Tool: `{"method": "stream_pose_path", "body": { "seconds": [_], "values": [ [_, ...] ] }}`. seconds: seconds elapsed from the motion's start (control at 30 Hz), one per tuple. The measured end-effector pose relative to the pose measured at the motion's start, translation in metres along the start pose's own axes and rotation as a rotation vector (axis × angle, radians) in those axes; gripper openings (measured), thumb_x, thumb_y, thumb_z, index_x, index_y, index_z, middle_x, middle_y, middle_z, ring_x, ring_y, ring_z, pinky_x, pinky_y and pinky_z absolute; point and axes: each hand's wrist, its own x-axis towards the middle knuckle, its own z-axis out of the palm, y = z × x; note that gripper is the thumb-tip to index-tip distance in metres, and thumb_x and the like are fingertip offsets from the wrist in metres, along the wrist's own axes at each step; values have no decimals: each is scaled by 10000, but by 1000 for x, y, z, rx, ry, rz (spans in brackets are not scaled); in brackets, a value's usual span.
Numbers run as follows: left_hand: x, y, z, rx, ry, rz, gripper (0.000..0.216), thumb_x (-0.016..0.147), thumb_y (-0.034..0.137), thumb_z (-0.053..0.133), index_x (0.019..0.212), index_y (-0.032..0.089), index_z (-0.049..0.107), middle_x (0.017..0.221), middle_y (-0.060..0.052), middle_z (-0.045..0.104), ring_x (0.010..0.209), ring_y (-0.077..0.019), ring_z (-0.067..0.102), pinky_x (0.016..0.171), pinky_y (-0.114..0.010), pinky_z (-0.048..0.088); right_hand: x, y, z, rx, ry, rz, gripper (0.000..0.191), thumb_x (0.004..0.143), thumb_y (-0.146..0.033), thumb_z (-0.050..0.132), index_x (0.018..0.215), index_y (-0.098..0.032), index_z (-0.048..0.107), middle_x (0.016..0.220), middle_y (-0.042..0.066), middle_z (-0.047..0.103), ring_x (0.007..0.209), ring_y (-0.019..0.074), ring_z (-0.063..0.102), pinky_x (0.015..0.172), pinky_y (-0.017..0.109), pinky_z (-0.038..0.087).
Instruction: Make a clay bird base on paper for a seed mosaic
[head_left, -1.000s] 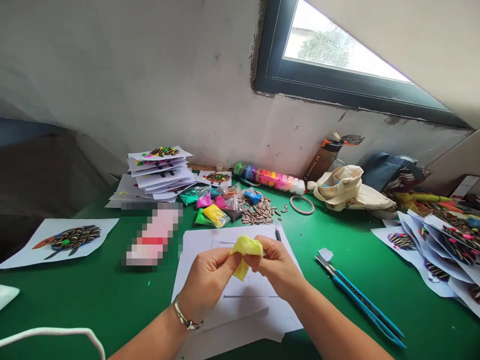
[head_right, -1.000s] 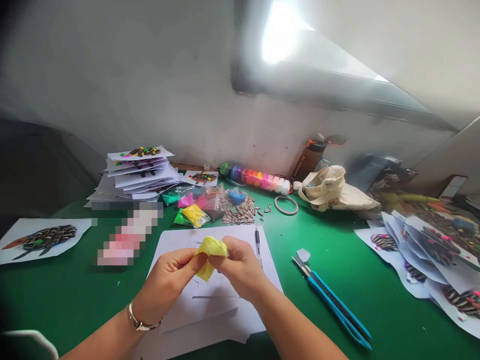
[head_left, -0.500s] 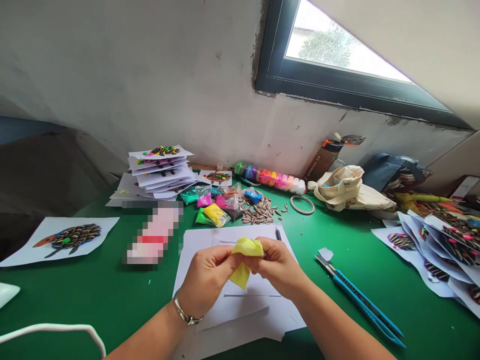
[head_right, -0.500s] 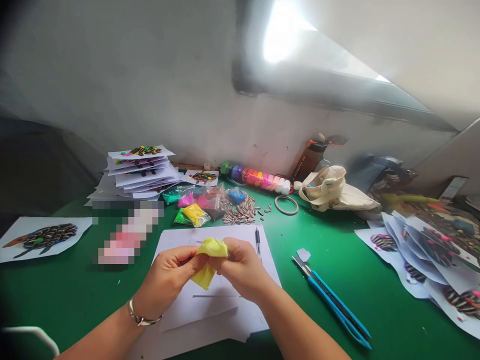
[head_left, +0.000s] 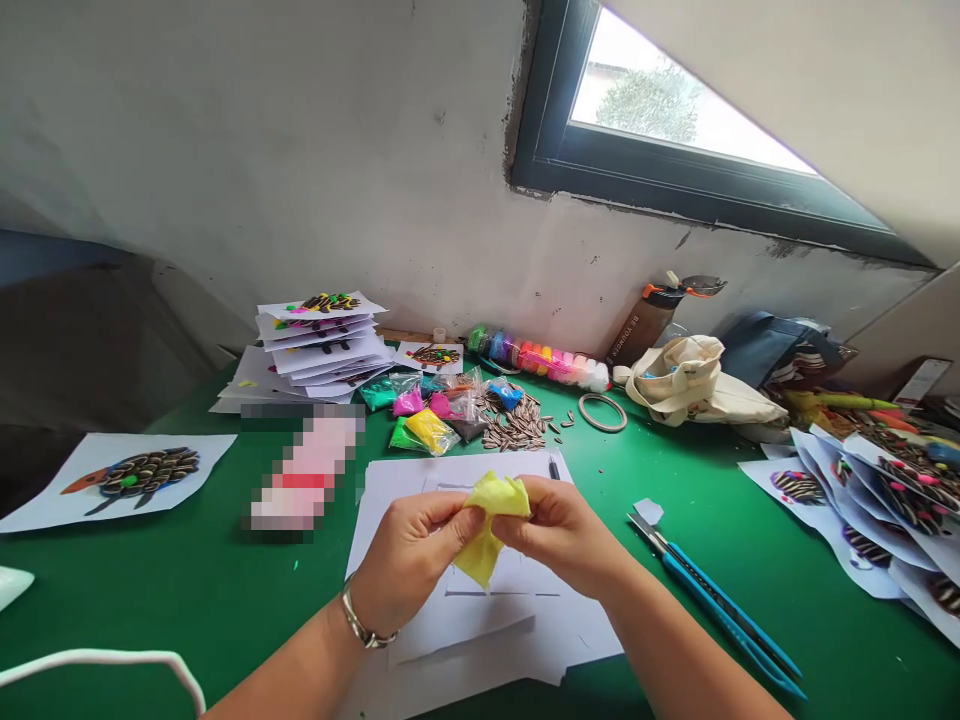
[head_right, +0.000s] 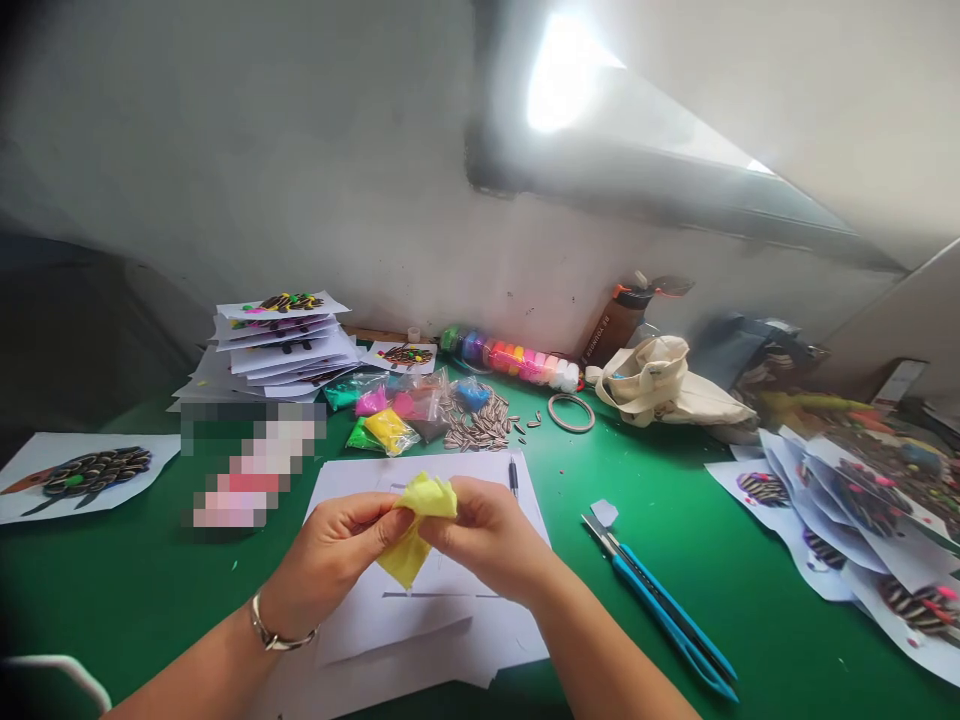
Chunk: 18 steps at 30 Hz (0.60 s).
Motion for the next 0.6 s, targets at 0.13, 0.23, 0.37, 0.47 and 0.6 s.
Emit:
{"method": "stream_pose_path", "body": {
  "seconds": [0.13, 0.23, 0.37, 0.47, 0.6],
  "values": [
    [-3, -1, 2, 87, 4, 39, 299, 904, 387, 550, 961, 198, 775, 776, -34, 708, 699, -152, 576, 631, -230, 446, 2, 6, 4, -58, 37, -30, 241, 834, -337, 660, 712, -163, 547, 674, -23, 495, 617, 92, 423, 560, 224, 347],
    [-2, -1, 2, 62, 22, 24, 299, 897, 383, 550, 951, 189, 770, 789, -39, 709, 720, -161, 589, 639, -233, 454, 4, 4, 5, -8, 22, 22, 260, 823, -379, 670, 730, -159, 565, 657, -26, 495, 592, 87, 422, 547, 223, 355],
    [1, 1, 0, 57, 17, -35, 299, 872, 396, 565, 931, 168, 749, 824, -50, 702, 750, -172, 586, 651, -239, 457, 2, -4, 0, 43, -24, 30, 379, 734, -363, 768, 1036, -207, 601, 863, 2, 564, 738, 124, 523, 649, 247, 438],
    [2, 1, 0, 143, -67, -66, 327, 867, 410, 552, 770, 142, 712, 693, -26, 628, 655, -140, 515, 583, -223, 410, -3, -11, -3, -134, 1, -49, 534, 734, -297, 769, 1220, -276, 550, 1028, 23, 572, 868, 150, 543, 751, 271, 458],
    [2, -2, 1, 187, -137, -86, 356, 874, 415, 522, 696, 139, 658, 628, 2, 530, 610, -119, 438, 544, -217, 356, -5, -14, -1, -360, 47, -83, 202, 821, -237, 648, 1023, -233, 646, 930, 22, 611, 817, 145, 538, 709, 258, 450]
  ]
}}
